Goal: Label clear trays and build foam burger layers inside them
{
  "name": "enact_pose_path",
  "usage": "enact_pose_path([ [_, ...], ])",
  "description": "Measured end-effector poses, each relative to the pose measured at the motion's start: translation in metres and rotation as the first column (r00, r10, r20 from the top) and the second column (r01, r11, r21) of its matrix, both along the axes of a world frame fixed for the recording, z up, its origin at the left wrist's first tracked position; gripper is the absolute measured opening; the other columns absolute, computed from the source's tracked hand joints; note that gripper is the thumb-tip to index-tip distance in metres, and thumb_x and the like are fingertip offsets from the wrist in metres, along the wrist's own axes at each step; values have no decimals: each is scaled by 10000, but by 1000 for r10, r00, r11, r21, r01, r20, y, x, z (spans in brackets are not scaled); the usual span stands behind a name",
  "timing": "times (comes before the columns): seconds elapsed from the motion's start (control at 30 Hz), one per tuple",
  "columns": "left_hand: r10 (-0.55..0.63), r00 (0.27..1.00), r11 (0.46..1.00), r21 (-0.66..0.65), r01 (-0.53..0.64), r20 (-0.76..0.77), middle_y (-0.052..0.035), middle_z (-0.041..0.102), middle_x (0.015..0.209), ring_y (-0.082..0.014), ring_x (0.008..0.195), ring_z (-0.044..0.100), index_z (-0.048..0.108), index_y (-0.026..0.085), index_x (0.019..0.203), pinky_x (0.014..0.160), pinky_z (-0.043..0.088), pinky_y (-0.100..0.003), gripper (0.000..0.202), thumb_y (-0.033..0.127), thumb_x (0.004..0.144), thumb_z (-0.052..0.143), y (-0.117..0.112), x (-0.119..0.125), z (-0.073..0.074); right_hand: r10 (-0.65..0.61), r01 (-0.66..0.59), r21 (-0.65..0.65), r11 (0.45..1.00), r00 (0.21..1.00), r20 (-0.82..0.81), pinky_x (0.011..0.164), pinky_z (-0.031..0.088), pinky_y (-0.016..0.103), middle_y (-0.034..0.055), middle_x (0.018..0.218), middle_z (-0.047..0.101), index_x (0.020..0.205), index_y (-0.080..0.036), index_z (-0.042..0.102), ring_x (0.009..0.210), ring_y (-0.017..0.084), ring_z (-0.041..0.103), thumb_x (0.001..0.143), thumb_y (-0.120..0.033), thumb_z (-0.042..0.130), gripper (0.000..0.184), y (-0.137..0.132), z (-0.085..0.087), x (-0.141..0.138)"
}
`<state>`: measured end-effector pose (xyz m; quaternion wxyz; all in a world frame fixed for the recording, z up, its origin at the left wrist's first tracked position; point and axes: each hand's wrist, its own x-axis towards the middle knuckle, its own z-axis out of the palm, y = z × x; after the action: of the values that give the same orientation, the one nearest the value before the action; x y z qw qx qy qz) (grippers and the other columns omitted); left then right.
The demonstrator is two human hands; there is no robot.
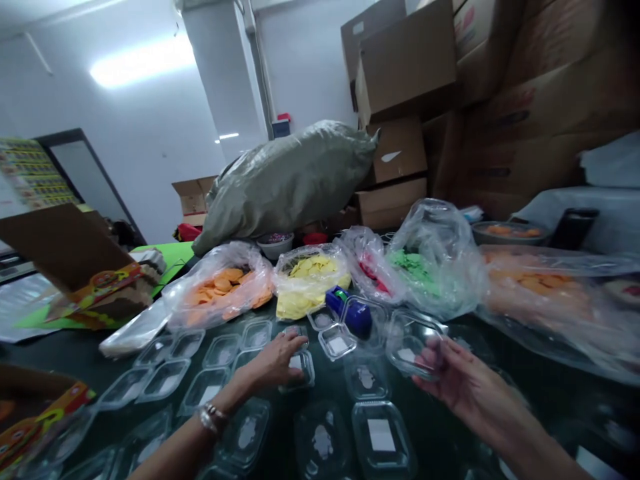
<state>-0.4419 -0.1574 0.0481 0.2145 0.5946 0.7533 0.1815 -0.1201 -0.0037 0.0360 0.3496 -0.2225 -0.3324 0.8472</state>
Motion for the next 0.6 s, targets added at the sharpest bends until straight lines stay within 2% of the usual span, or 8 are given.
enact_pose_path([
  [0.07, 81, 949, 990, 90, -113, 304, -120, 558, 1299, -290, 1192, 503, 568, 208, 1245, 980, 404, -411, 525, 395, 763, 660, 0, 15, 19, 30, -30, 8, 1000, 999, -12, 730, 572, 405, -8, 732, 649, 849, -242, 671, 740, 189, 641, 687, -349, 801, 233, -3, -2, -2],
  [0.17, 58, 724, 975, 117, -190, 688, -115, 601, 1224, -248, 1098, 561, 570, 184, 1228, 855, 469, -342, 503, 491, 830, 583, 9, 48, 41, 58, -57, 39, 998, 998, -36, 752, 565, 416, -3, 757, 653, 841, -242, 673, 761, 187, 635, 703, -356, 797, 218, -12, 1, -7],
  [0.27, -36, 514, 953, 184, -240, 857, -103, 632, 1106, -214, 1005, 591, 600, 172, 1140, 798, 471, -308, 440, 450, 802, 651, 24, 76, 47, 26, -19, 139, 990, 999, -45, 768, 557, 393, 2, 749, 647, 838, -233, 677, 763, 177, 621, 729, -393, 776, 218, -23, 9, -10],
  [0.33, -84, 424, 937, 216, -274, 902, -76, 643, 974, -179, 883, 610, 598, 166, 1086, 745, 463, -281, 412, 406, 769, 703, 31, 87, 46, -12, 19, 205, 979, 999, -37, 778, 550, 380, 9, 748, 649, 835, -225, 679, 765, 176, 619, 727, -417, 774, 240, -28, 13, -6],
  [0.43, -121, 386, 933, 238, -269, 914, -32, 629, 872, -147, 787, 605, 577, 184, 1089, 710, 450, -263, 444, 371, 727, 753, 37, 100, 46, -46, 51, 261, 964, 999, -25, 779, 543, 384, 19, 768, 658, 841, -224, 680, 775, 186, 621, 738, -448, 756, 258, -29, 14, 9],
  [0.53, -114, 414, 945, 228, -236, 903, -16, 622, 852, -144, 775, 603, 570, 194, 1104, 707, 458, -271, 483, 375, 704, 771, 43, 114, 48, -75, 67, 304, 950, 997, 14, 775, 534, 381, 40, 802, 677, 853, -219, 689, 802, 201, 625, 764, -481, 720, 278, -28, 9, 32],
  [0.6, -96, 437, 956, 206, -211, 895, -11, 618, 838, -140, 752, 602, 569, 186, 1105, 692, 464, -272, 512, 391, 686, 780, 52, 128, 50, -139, 117, 322, 940, 989, 44, 774, 523, 357, 50, 833, 687, 867, -216, 703, 825, 203, 626, 758, -484, 724, 290, -28, 4, 53],
])
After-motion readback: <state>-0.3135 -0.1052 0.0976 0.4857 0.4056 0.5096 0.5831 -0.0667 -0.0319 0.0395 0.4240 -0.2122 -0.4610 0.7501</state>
